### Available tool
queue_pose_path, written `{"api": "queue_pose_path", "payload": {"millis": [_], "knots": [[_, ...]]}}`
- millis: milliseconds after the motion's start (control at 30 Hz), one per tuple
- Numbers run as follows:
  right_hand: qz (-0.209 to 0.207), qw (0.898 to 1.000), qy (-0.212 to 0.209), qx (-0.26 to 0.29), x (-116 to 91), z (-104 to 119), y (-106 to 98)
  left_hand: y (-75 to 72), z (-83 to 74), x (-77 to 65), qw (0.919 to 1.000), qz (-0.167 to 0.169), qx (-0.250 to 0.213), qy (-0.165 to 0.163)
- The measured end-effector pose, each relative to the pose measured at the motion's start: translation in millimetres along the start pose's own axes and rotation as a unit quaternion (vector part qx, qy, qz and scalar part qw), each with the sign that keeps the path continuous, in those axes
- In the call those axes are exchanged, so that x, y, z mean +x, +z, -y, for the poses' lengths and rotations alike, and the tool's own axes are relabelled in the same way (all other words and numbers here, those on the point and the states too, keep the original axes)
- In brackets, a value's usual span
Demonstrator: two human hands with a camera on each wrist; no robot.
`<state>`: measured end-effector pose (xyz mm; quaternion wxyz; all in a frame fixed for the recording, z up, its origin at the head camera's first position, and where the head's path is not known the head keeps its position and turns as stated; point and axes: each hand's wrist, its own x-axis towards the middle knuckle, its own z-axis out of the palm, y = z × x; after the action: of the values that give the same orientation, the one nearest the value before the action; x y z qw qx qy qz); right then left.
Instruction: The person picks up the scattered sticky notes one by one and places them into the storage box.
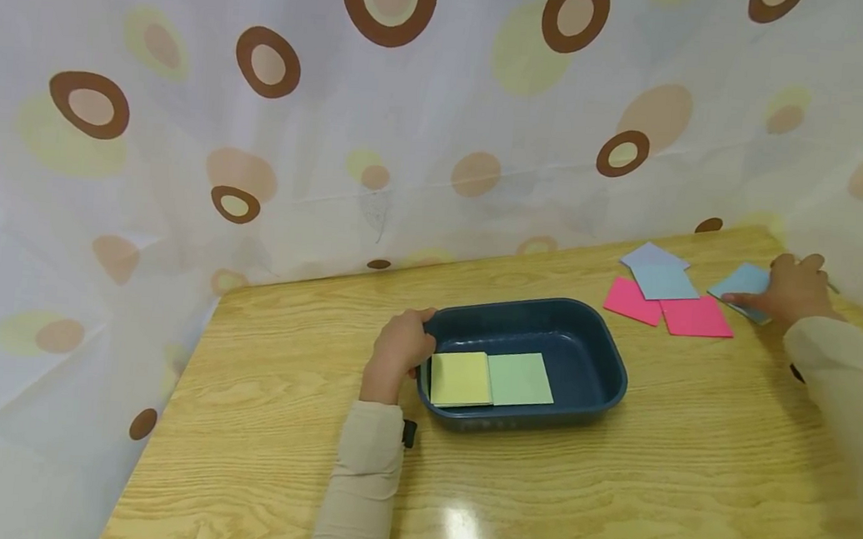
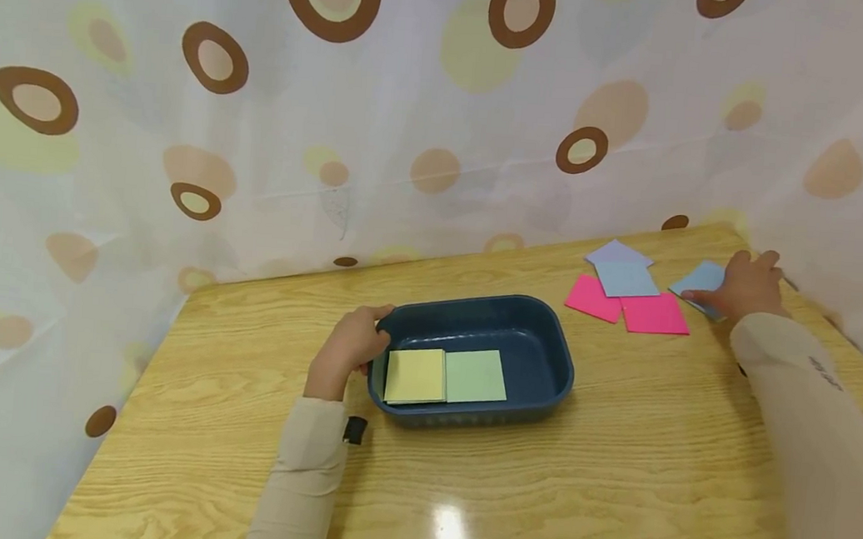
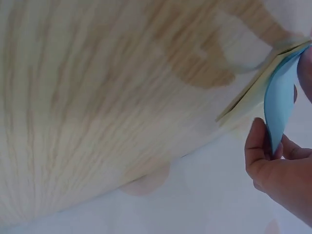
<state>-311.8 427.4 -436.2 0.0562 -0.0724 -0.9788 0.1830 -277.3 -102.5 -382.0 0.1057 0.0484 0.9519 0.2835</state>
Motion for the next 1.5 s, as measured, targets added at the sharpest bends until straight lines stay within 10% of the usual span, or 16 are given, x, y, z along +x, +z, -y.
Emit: {"api": "queue_pose_path", "payload": {"millis": [400, 733, 1033, 1267, 1500], "knots": [[-0.019, 0.996, -0.046, 0.074, -11.5, 23.8, -40.6, 0.6, -2.8, 1.8, 1.0, 0.007, -0.005, -0.004], [0.002, 0.973, -0.109, 0.204, -23.8, 137.8, -73.2, -1.1, -1.6, 1.4, 0.9999, 0.006, -0.005, -0.007], [0.151, 0.952, -0.204, 0.17, -51.8, 244.2, -59.3, -0.5, -3.0, 1.4, 0.9999, 0.006, -0.009, -0.004], [0.298, 0.908, -0.273, 0.106, -64.9, 283.1, -29.7, -1.1, -5.0, 0.4, 0.9999, 0.009, -0.006, -0.01], [0.376, 0.895, -0.241, -0.011, -63.2, 309.3, 2.7, -1.7, -6.5, 0.4, 0.9998, 0.01, -0.009, -0.017]]}}
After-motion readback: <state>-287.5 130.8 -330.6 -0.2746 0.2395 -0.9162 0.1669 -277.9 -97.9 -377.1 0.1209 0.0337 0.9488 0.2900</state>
